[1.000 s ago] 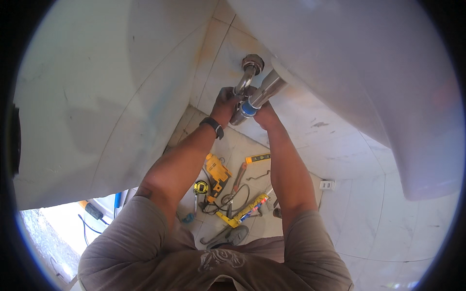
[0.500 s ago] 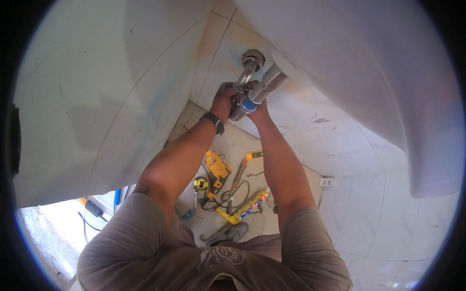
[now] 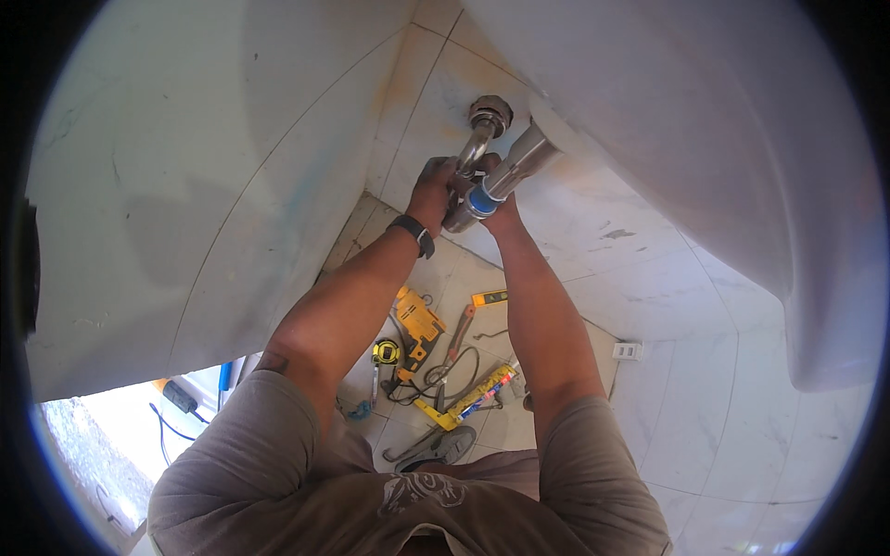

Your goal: The person works under a white sink, using an angle grinder to cut a metal pipe and then connecting a chrome P-trap to the drain assembly. They tighten the fittings by hand and adjust the pipe alignment.

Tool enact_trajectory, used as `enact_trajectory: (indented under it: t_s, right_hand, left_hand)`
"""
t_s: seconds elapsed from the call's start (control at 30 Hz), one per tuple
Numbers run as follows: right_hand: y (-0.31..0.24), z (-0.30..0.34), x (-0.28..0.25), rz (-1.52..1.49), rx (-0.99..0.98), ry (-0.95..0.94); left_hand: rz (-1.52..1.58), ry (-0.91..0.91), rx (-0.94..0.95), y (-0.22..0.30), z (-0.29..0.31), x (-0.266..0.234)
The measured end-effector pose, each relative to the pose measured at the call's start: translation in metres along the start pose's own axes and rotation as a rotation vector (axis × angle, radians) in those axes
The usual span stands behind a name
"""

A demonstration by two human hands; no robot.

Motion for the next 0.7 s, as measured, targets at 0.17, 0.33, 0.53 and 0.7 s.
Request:
enact_trajectory:
  t_s: [0.17,0.33,0.53,0.7]
  right_hand:
    - [0.012,-0.008,-0.011,-0.245,0.035,-0.199]
    - [0.006,-0.015,-0.029,-0.899,0.076,-0.202]
    - [-0.005,-0.021,-0.022,-1.001,0.296,-0.107]
    - [-0.006,-0.025,-0.023,-0.941,0.277,-0.079]
  left_hand:
    - [-0.014,0.028,-0.065,0.002,0.001,0.002]
    - [-0.09,0.009,0.023,0.004,0.002,0.003]
    - [-0.063,-0.004,0.103,0.002,-0.003,0.0]
    - [-0.031,0.0,0.083,0.002,-0.003,0.0]
Point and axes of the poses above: each hand's wrist, its own z-axis away from the middle knuckle, its own x-axis out of the palm, y = z × x, the point moved 6 cm from there along -z, towards the middle knuckle, and after that the axes turned 15 degrees about z, right-handed, at the moved point
